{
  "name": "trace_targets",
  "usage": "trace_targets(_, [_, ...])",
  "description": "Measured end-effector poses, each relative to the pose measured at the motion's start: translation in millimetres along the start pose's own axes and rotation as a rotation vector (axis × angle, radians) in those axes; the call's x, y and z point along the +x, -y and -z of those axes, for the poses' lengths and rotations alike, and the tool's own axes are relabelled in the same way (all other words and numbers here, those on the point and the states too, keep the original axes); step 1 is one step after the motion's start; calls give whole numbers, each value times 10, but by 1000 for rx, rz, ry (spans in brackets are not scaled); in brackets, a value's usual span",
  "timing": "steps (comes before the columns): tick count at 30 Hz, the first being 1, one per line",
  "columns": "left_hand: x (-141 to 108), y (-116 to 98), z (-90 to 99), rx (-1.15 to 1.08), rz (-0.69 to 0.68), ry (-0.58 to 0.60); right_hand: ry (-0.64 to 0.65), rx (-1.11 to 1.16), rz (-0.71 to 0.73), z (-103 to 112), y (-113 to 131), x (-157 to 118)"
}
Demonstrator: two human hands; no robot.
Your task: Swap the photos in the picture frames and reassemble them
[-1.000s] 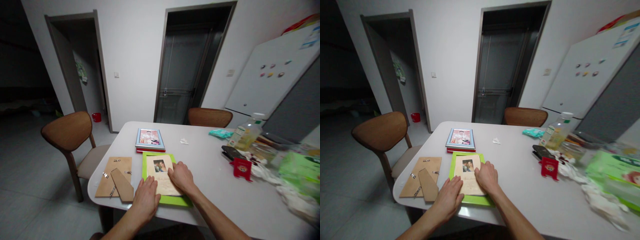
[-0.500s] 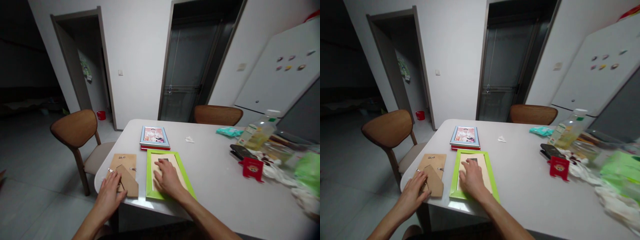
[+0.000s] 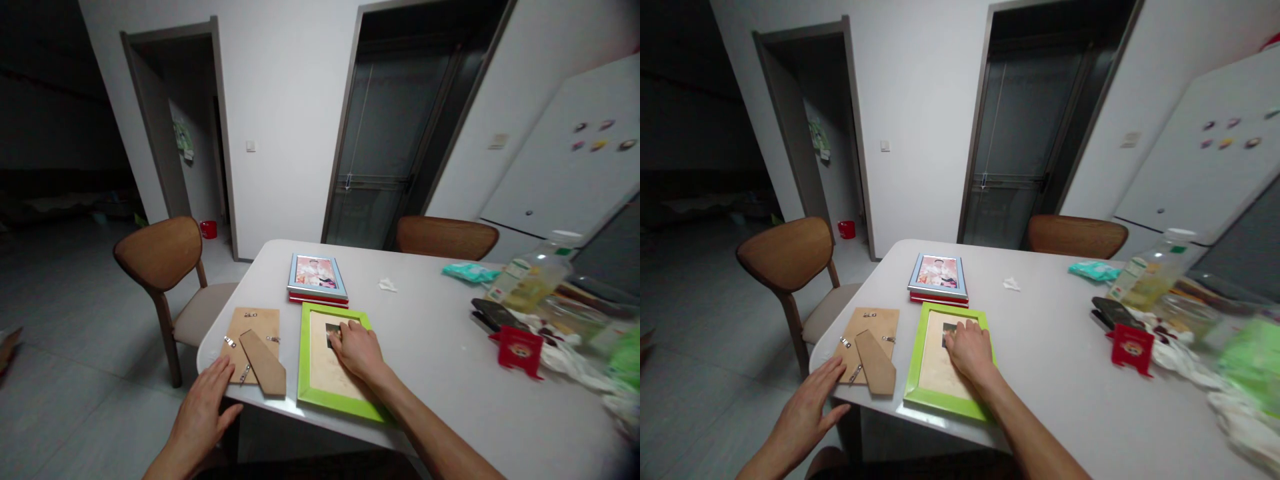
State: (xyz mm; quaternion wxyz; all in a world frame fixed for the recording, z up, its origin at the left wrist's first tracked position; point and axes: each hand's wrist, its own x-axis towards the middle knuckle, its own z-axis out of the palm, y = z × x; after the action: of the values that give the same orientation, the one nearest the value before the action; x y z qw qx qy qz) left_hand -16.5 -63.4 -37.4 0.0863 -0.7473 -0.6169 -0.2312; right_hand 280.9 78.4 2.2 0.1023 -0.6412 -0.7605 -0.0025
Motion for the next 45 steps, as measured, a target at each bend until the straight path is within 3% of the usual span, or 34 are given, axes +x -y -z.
trace_targets(4, [-23, -39, -18, -32, -33, -99, -44, 69, 72, 57, 202, -149])
trace_targets(6, [-33, -59, 5, -60, -34, -115, -63, 163, 200, 88, 433, -255])
trace_targets(10, [-34, -33, 47, -97, -9, -120, 25, 313, 438, 113, 973, -456])
trace_targets(14, [-20, 112, 7, -78, 0, -137, 83, 333, 424, 65, 1289, -487])
trace_targets(20, [11, 295, -46, -123, -59, -126, 102, 541, 391, 1, 1361, -458])
trace_targets(24, [153, 167, 144, -164, -98, -159, 46, 631, 383, 208, 1262, -490])
trace_targets(28, [398, -195, 272, -245, -156, -142, 3, 611, 366, 473, 918, -532])
trace_targets(34, [723, -937, 70, -325, -161, 81, 19, 506, 213, 548, 184, -634])
trace_targets(37, [839, -1205, -21, -340, -151, 209, 53, 458, 143, 527, -64, -657])
trace_targets(40, [908, -1323, -83, -345, -149, 280, 73, 428, 124, 491, -179, -652])
trace_targets(45, [944, -1318, -144, -297, -123, 361, 57, 414, 130, 344, -194, -621])
